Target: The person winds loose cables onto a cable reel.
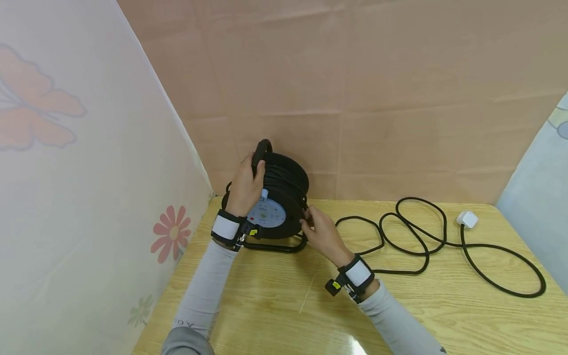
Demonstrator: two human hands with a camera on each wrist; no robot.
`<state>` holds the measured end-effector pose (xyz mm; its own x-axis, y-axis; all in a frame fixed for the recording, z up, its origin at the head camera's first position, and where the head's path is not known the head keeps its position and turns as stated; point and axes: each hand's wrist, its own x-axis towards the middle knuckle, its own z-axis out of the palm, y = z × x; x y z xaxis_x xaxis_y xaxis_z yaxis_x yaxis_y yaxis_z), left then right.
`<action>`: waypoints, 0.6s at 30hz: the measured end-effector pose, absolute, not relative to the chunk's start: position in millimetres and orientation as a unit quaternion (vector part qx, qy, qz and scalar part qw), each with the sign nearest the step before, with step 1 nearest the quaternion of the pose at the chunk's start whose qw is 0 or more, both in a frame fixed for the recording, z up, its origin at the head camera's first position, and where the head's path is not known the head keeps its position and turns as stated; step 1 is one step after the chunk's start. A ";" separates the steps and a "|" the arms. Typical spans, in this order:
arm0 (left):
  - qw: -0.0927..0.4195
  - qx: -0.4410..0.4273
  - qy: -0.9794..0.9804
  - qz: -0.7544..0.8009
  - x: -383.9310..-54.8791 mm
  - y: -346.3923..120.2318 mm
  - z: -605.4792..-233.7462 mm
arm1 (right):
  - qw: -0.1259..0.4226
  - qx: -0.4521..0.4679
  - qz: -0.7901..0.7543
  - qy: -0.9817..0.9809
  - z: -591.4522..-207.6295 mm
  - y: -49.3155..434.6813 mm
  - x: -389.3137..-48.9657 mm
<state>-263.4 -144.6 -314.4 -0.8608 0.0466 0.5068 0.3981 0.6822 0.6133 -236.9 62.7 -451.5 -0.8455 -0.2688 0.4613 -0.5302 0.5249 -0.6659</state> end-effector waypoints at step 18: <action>0.240 -0.147 -0.883 -0.376 -251.1 -126.6 -314.2 | 0.159 0.216 0.415 -0.869 -446.7 81.7 -215.8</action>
<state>-251.1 -126.6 -314.2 -0.8417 0.0789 0.5341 0.4400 0.6735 0.5939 -215.8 81.7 -446.7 -0.8561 -0.2437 0.4557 -0.5075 0.5626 -0.6526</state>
